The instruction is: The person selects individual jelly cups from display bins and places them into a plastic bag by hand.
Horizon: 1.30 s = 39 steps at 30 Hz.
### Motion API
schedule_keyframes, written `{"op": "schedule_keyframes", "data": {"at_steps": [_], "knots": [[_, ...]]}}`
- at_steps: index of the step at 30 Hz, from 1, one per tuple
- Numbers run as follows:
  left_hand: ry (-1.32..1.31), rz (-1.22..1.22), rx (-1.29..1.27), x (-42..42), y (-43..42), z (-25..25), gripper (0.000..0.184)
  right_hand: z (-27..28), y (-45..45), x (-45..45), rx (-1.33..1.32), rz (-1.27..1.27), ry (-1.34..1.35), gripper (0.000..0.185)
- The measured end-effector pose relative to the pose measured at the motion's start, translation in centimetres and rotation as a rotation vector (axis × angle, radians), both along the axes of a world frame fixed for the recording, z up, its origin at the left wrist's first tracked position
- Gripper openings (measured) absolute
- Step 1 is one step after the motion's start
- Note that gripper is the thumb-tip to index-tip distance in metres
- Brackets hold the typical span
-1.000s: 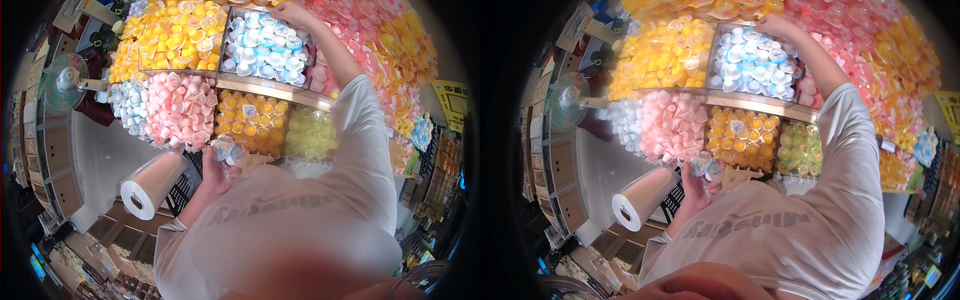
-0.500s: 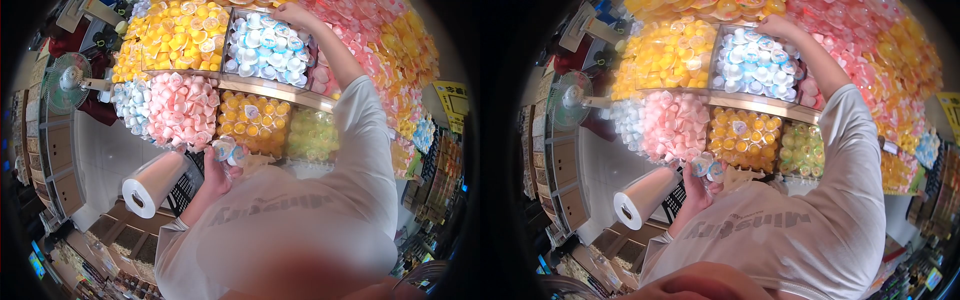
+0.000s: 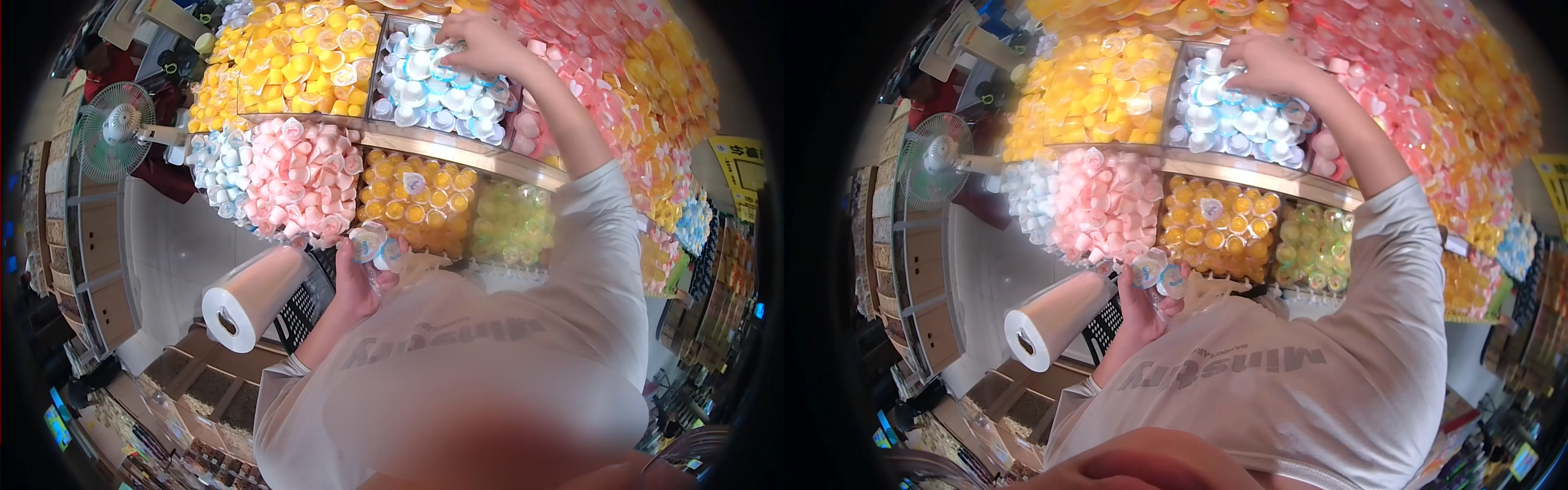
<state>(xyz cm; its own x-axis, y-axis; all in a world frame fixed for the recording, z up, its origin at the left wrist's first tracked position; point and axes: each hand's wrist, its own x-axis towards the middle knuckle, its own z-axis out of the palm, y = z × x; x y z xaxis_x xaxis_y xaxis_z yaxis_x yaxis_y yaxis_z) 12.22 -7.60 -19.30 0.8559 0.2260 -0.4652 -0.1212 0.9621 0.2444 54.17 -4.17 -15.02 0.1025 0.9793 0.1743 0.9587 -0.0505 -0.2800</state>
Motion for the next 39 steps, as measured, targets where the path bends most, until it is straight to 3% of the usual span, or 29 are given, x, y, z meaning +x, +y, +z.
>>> {"op": "schedule_keyframes", "data": {"at_steps": [1, 2, 12, 18, 21, 27, 30, 32, 39], "knots": [[-0.004, 0.002, -0.004, 0.0, 0.0, 0.0, 0.055, 0.0, -0.8, -1.0, 0.002, 0.102, -0.183, 0.035], [-0.007, 0.003, -0.008, 0.0, 0.0, 0.0, 0.055, 0.5, -1.2, -2.1, -0.150, 0.058, -0.123, 0.045], [0.007, -0.026, -0.003, -0.1, -0.3, 0.1, 0.059, -1.6, -1.2, -1.8, -0.034, 0.024, -0.220, 0.042], [0.007, -0.019, 0.004, -0.2, -0.4, 0.1, 0.060, -1.3, -1.1, -2.2, -0.105, 0.010, -0.230, 0.044], [0.015, -0.022, 0.013, -0.3, -0.4, 0.1, 0.060, -1.3, -1.0, -2.2, -0.024, 0.012, -0.203, 0.049], [0.014, -0.018, 0.027, -0.4, -0.5, 0.0, 0.059, -3.3, 3.4, 1.5, 0.124, 0.010, -0.055, 0.042], [0.014, -0.029, 0.037, -0.4, -0.5, 0.1, 0.058, -3.8, 5.3, 2.6, 0.033, -0.032, -0.006, 0.036], [0.011, -0.029, 0.039, -0.3, -0.4, 0.3, 0.057, -4.1, 6.1, 2.6, -0.177, -0.053, 0.238, 0.032], [0.008, -0.008, 0.024, -0.4, -0.4, 0.3, 0.055, -3.9, 5.1, 2.2, -0.248, -0.108, 0.194, 0.032]]}}
